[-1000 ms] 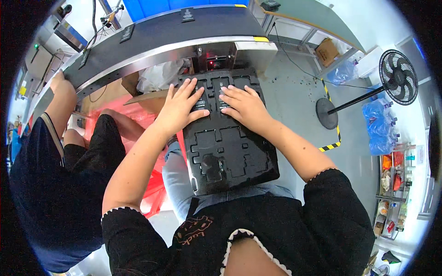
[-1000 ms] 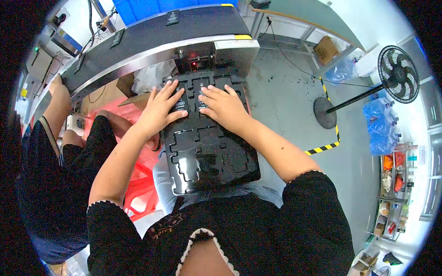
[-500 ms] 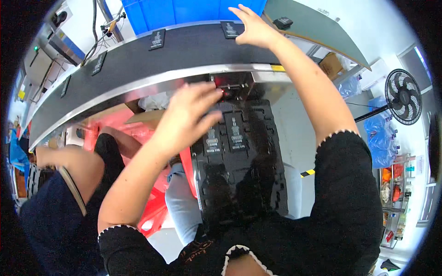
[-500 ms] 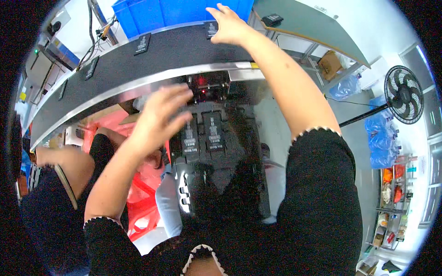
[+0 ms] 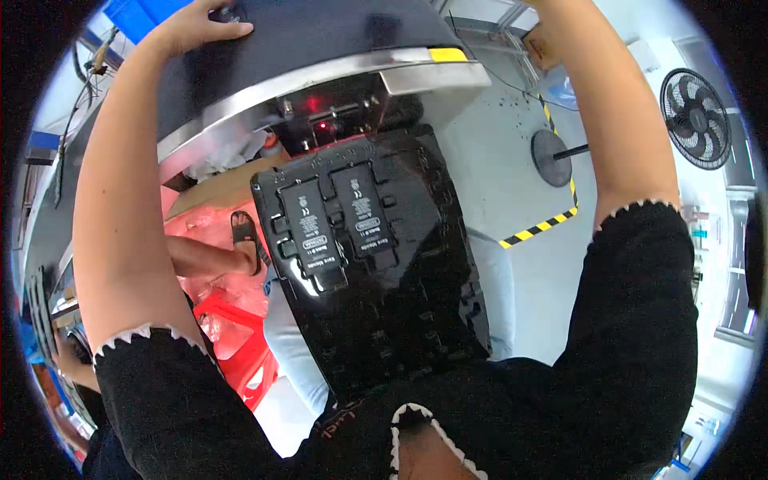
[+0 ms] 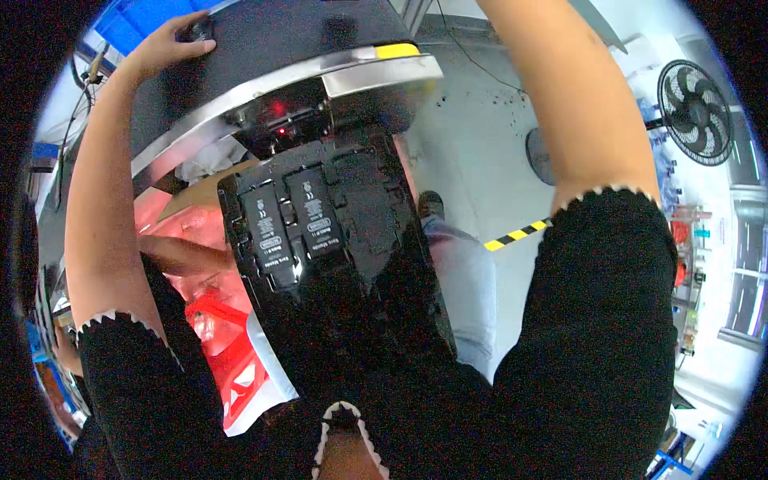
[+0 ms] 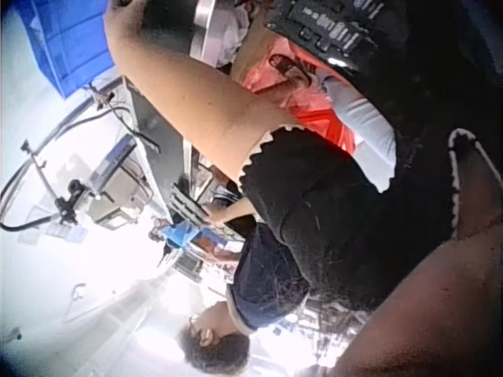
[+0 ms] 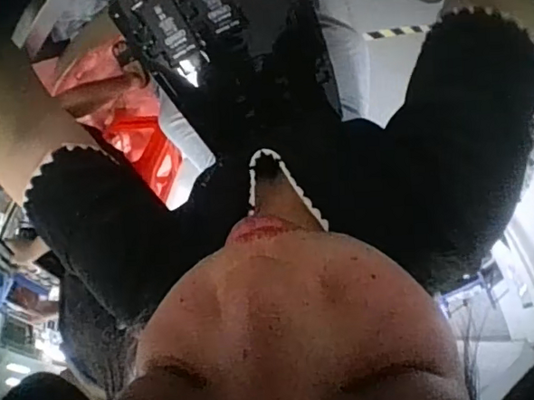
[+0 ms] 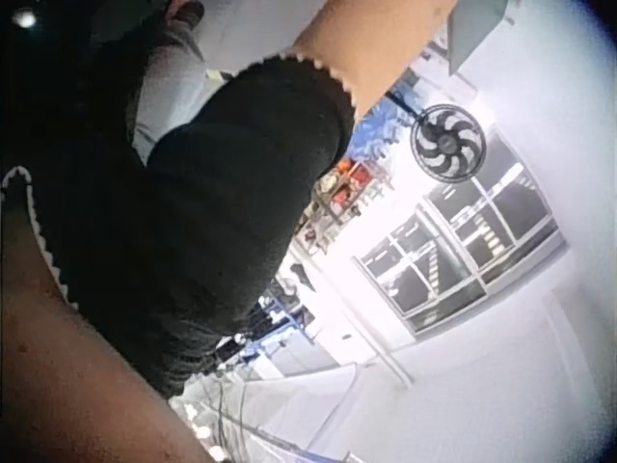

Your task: The person organizes black battery cases into a red plastic crate. They pick up the cases from a nearby surface and place them into the crate, arranging them in rows. The person occasionally adjusts the position of the cases to fit them neatly within the container.

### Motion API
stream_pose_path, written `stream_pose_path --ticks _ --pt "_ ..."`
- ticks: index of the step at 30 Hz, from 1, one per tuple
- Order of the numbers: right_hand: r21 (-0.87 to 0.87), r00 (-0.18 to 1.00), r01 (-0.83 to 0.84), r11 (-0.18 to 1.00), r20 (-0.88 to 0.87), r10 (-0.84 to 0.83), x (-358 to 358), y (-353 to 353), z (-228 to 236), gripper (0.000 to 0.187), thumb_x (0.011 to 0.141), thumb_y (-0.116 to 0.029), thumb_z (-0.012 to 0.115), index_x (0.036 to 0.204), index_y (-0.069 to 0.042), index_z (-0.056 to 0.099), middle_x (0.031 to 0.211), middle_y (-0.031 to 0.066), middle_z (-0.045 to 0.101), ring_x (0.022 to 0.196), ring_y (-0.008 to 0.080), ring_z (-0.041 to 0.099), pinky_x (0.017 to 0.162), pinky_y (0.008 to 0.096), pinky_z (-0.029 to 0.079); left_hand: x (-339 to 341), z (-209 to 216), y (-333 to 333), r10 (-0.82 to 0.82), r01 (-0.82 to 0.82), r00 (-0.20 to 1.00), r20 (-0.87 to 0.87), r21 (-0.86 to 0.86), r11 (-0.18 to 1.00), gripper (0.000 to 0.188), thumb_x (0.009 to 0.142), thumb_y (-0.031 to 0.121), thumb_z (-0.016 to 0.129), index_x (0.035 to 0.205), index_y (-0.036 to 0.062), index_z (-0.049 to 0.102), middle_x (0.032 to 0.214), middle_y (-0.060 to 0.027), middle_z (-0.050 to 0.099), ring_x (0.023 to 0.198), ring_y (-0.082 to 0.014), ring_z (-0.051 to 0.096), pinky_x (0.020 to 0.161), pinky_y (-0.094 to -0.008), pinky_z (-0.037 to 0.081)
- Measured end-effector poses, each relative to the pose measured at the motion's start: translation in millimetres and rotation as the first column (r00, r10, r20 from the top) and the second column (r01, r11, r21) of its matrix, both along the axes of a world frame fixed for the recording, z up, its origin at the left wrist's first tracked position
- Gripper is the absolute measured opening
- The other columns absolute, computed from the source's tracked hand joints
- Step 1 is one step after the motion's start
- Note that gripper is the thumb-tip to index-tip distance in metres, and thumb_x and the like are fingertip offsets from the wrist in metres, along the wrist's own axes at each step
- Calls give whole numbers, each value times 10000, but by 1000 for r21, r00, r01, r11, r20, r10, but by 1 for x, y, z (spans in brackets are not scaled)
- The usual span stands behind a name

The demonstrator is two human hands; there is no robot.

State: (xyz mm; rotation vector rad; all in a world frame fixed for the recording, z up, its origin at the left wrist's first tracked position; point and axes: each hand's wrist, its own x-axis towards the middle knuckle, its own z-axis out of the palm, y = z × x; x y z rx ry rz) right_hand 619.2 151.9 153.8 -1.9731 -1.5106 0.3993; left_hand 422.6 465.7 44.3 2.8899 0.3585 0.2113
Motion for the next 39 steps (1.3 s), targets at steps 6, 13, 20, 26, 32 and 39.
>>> stream_pose_path --ticks 6,13,20,26,32,39 --pt "-193 939 -262 946 -278 203 -85 -98 -50 346 778 -187 721 1084 -38 662 879 48 676 699 101 601 620 251 504 -36 21 -109 143 -197 931 336 134 971 888 649 563 735 1261 -41 513 1170 -247 563 1092 -330 561 948 -382 426" --pt "40 936 -181 983 314 160 -113 -151 -153 405 760 -287 719 1147 -184 656 1314 90 503 1178 295 456 992 414 370 -164 37 -295 1 53 943 332 -154 987 826 560 313 839 1260 17 517 1211 -201 494 1159 -348 483 993 -413 386" --pt "-98 872 -256 962 405 274 -156 -195 -175 501 875 -376 579 1341 -223 474 1460 88 351 1360 333 284 1061 496 296 -267 -7 -387 -135 131 991 -19 -143 981 892 551 398 825 1267 -6 477 1247 -204 443 1200 -372 415 1031 -556 281" --pt "-40 846 -227 973 486 218 -165 -181 -165 433 894 -402 532 1287 -219 531 1432 107 381 1329 358 320 1021 559 319 -276 -43 -404 -125 128 992 -31 83 988 809 727 478 679 1343 28 410 1429 -207 310 1332 -367 295 1080 -599 163" --pt "180 931 -226 957 329 158 -165 -148 -112 422 870 -321 605 1237 -116 575 1336 167 457 1254 330 414 1050 409 323 -278 -44 -416 -15 17 1000 -25 104 994 644 806 419 623 1289 17 487 1449 -227 284 1357 -331 268 1065 -606 179" --pt "331 893 -243 912 443 77 -116 -25 -62 511 790 -356 680 1239 -138 571 1348 153 436 1261 313 409 1052 412 330 -262 -8 -368 -97 98 989 114 3 995 584 668 439 728 1142 118 610 1198 -136 467 1091 -308 447 932 -518 335"
